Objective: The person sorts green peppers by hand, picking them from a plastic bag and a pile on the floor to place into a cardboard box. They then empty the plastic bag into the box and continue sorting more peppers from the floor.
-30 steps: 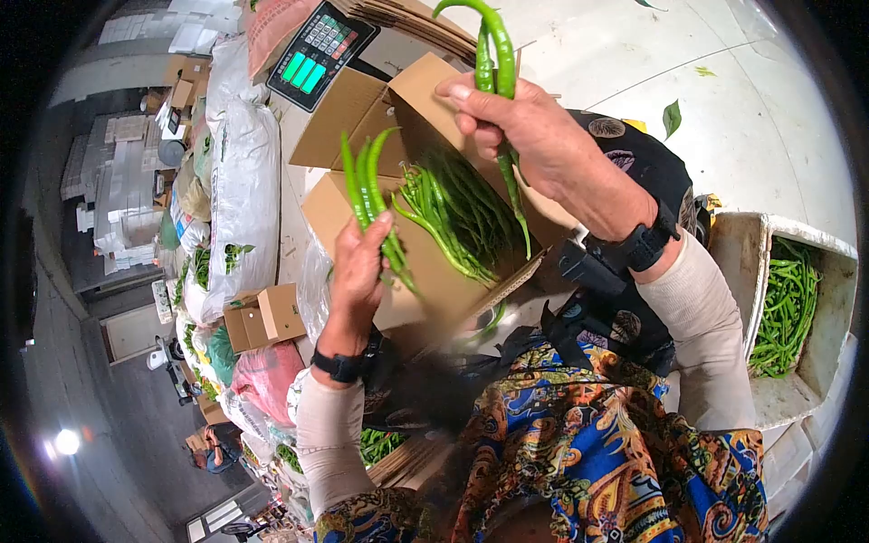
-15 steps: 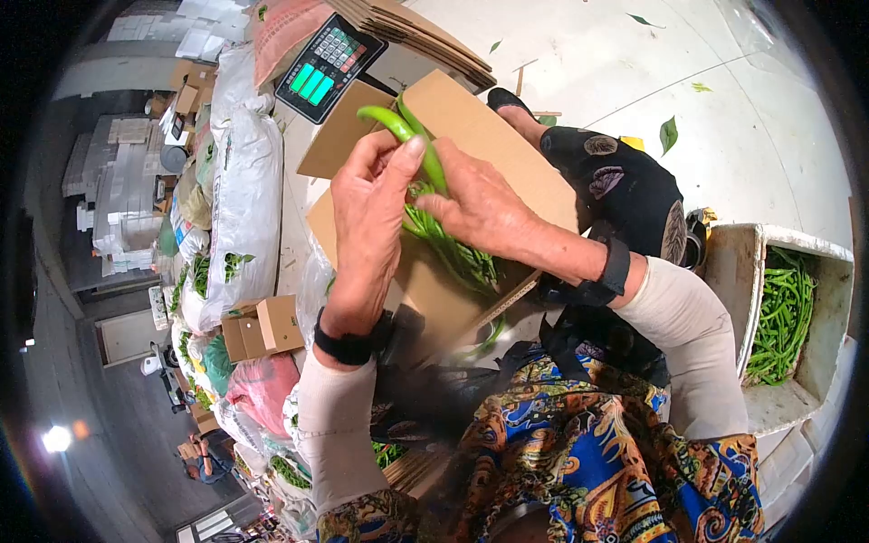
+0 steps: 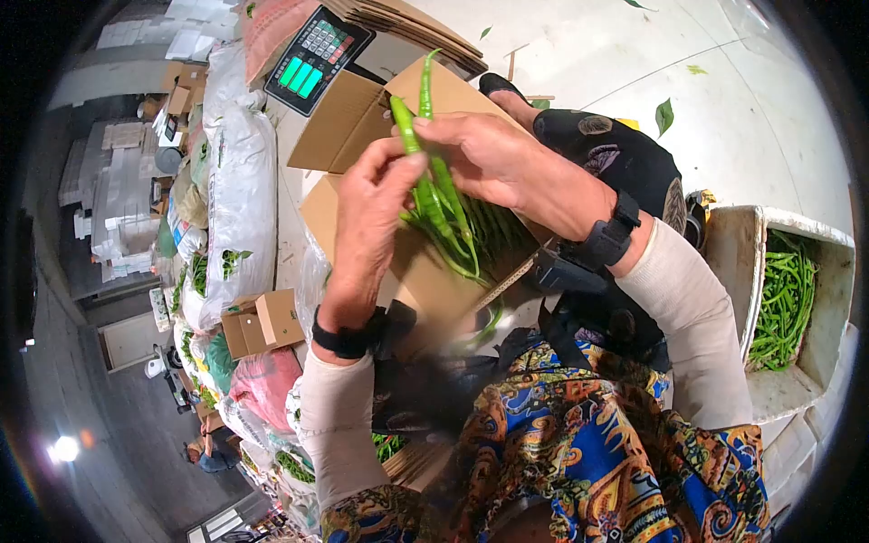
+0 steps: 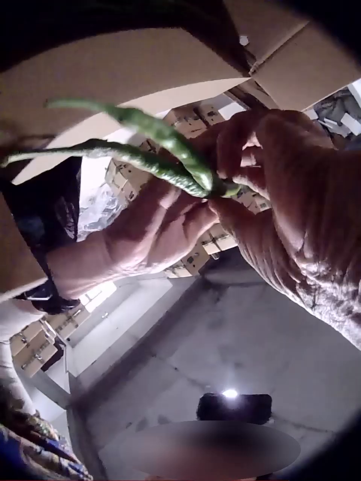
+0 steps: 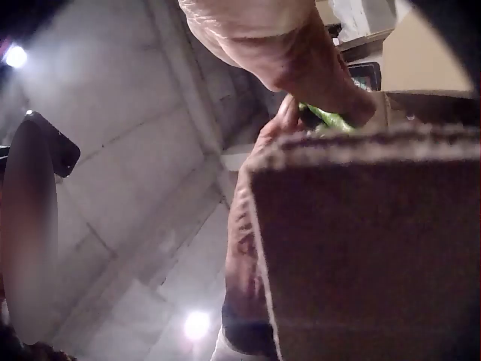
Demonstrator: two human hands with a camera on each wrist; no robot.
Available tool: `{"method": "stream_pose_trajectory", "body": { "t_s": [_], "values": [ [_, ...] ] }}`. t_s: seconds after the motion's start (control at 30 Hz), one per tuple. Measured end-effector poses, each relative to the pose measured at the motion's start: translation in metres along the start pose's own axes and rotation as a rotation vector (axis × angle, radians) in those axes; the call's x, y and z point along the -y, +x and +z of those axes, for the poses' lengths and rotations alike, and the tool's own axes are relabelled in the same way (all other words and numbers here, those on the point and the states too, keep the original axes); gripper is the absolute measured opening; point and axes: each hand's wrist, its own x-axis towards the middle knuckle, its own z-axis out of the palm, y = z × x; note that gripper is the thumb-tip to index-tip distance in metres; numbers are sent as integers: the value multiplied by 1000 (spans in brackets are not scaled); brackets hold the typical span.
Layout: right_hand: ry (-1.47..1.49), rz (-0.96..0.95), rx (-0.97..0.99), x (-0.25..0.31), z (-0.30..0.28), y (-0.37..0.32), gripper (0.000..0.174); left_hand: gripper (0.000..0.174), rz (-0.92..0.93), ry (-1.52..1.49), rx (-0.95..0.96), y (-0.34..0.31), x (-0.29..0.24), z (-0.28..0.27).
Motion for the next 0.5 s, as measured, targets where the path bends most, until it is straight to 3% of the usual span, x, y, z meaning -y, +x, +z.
{"method": "stream_pose_trajectory", "body": {
  "t_s": [0.03,0.1,0.2,0.3,0.37,0.43,0.5],
  "values": [
    [-1,-13,79,-4,-5,3,32,25,45,80,12,1,3,7],
    [-4,-35,57,-10,-4,2,30,23,62,59,-3,1,9,11],
    [-69,73,-111,-7,6,-5,30,23,-63,105,13,0,11,-4],
    [-256,-12,-257,1,-9,-3,33,16,-169,35,-106,-6,9,-35],
    [-269,-33,-174,10,-21,-4,33,13,-194,51,-124,-4,24,-57],
    [-303,-37,-201,16,-15,-8,31,11,-306,55,-136,-2,37,-64],
    [-341,-46,-226,16,-13,-10,30,15,-302,55,-106,6,61,-66]
  ]
}}
